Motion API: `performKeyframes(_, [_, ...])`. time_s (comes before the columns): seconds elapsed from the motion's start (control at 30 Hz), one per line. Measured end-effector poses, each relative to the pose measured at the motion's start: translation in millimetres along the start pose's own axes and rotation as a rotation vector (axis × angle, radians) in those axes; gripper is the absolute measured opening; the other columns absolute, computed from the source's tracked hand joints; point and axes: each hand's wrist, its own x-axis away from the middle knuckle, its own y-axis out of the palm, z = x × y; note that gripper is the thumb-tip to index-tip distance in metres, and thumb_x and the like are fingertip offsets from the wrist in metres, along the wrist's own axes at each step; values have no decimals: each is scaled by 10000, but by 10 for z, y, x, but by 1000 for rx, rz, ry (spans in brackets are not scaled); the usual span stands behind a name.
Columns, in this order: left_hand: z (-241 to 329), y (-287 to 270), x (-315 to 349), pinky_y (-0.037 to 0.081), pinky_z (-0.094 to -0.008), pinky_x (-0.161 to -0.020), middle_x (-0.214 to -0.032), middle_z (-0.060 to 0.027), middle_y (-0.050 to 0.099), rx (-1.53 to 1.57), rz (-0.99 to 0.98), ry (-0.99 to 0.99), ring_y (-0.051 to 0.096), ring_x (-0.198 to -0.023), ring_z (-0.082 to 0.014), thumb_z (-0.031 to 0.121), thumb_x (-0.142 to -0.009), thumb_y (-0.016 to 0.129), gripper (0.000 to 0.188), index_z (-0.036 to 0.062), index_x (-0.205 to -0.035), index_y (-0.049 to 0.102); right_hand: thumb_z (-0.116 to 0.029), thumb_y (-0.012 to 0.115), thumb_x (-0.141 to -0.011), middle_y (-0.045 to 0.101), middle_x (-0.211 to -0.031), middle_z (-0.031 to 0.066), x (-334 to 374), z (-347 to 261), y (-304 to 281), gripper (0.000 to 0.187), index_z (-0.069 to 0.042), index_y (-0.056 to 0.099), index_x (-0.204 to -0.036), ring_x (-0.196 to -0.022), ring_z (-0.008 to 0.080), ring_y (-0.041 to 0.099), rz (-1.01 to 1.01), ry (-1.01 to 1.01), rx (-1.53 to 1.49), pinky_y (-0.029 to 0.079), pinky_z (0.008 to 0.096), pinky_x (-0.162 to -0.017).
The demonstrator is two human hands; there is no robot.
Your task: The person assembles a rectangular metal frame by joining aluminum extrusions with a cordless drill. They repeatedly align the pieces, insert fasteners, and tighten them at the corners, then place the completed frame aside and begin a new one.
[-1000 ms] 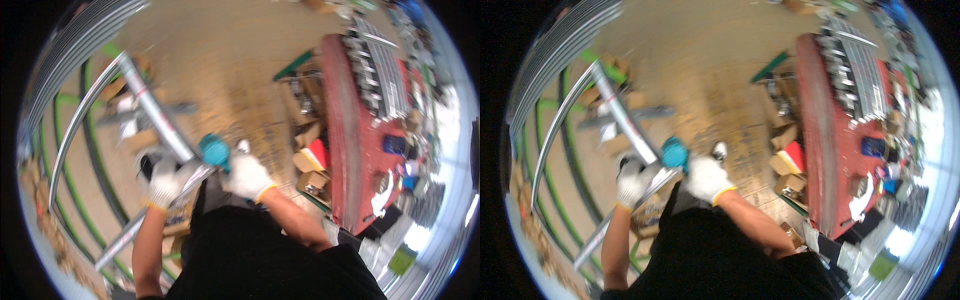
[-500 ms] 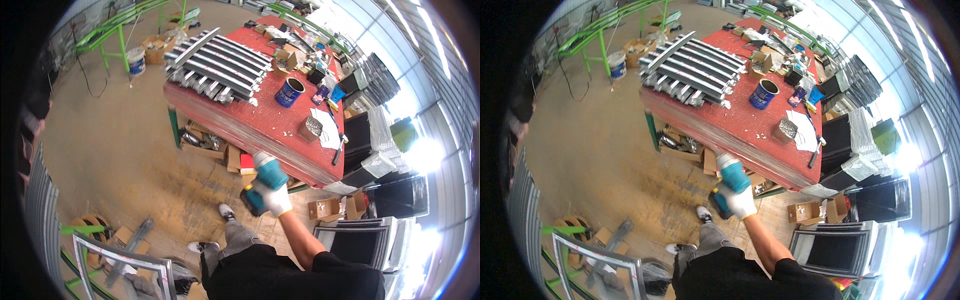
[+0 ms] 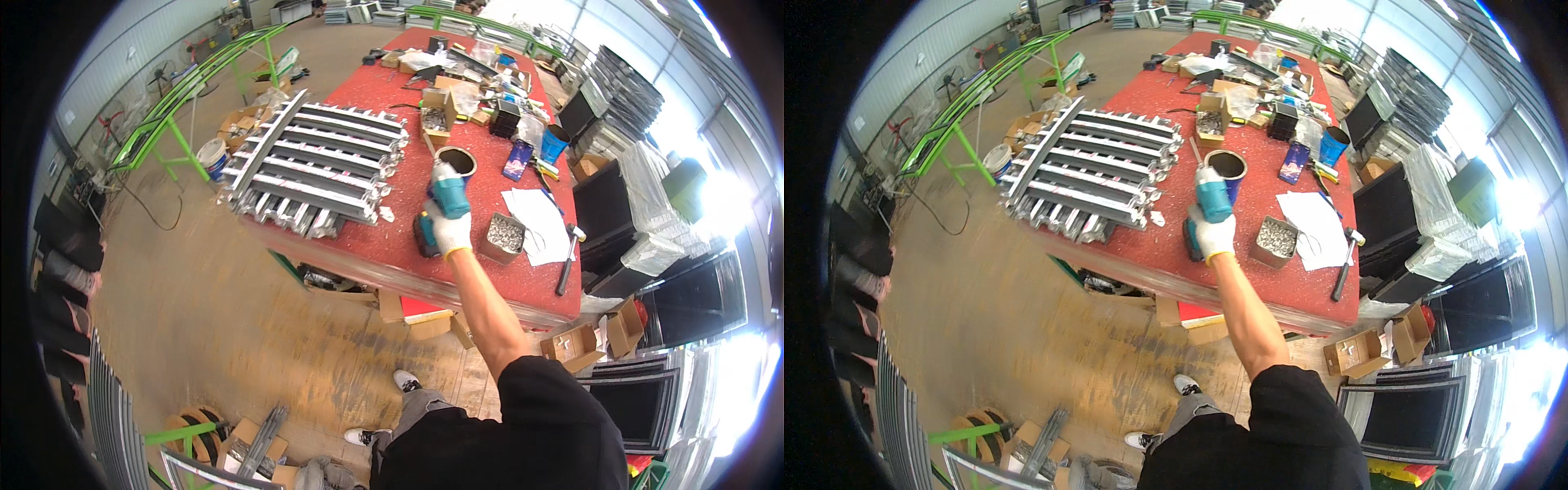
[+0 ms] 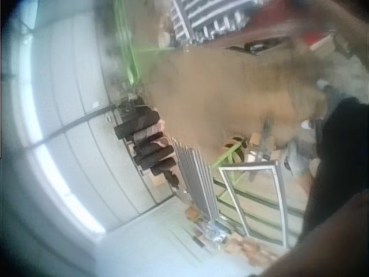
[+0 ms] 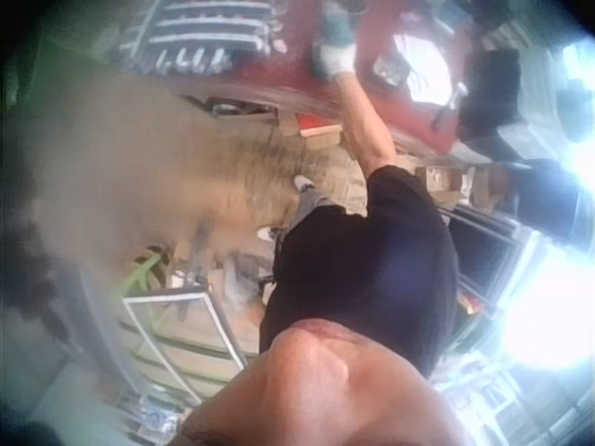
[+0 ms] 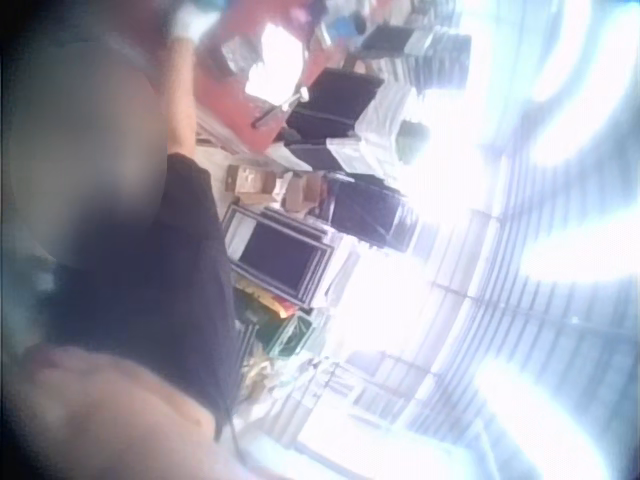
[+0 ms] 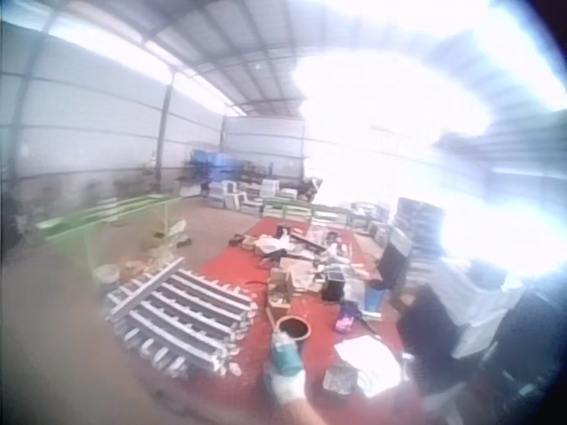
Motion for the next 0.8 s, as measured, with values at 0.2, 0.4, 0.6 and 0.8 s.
performKeyframes(0.2, [-40,228,181,394,-260,-604,-767,43,466,-180,126,84,452,-674,-100,329,-1085,554,289,139,-867,558,-253,791,-872,769,-931,146,37,201,115,245,-49,744,-999,-866,282,742,22,61,263,551,401,-814])
performKeyframes(0.4, [-31,88,-41,424,-302,-786,-987,-3,587,48,31,117,533,-889,-154,519,-1002,603,420,113,-1108,590,-346,750,-841,712,-1212,239,740,-67,-110,537,-18,654,-1255,-1136,407,685,70,156,812,545,499,-960])
performKeyframes(0.6, [-471,-778,-168,454,-344,-969,-1207,-49,709,736,-83,472,614,-1103,-207,710,-919,652,757,87,-1348,623,-212,715,-860,767,-1007,207,2264,-352,581,306,-37,722,-1111,-956,381,747,-857,-17,571,582,434,-868])
performKeyframes(0.8, [-429,-1104,-507,446,-327,-643,-887,12,652,1108,404,601,567,-743,-149,662,-961,649,468,210,-1073,693,-93,722,-879,778,-963,159,3663,-1243,1776,290,37,709,-1137,-880,207,762,-1496,-273,102,593,332,-826])
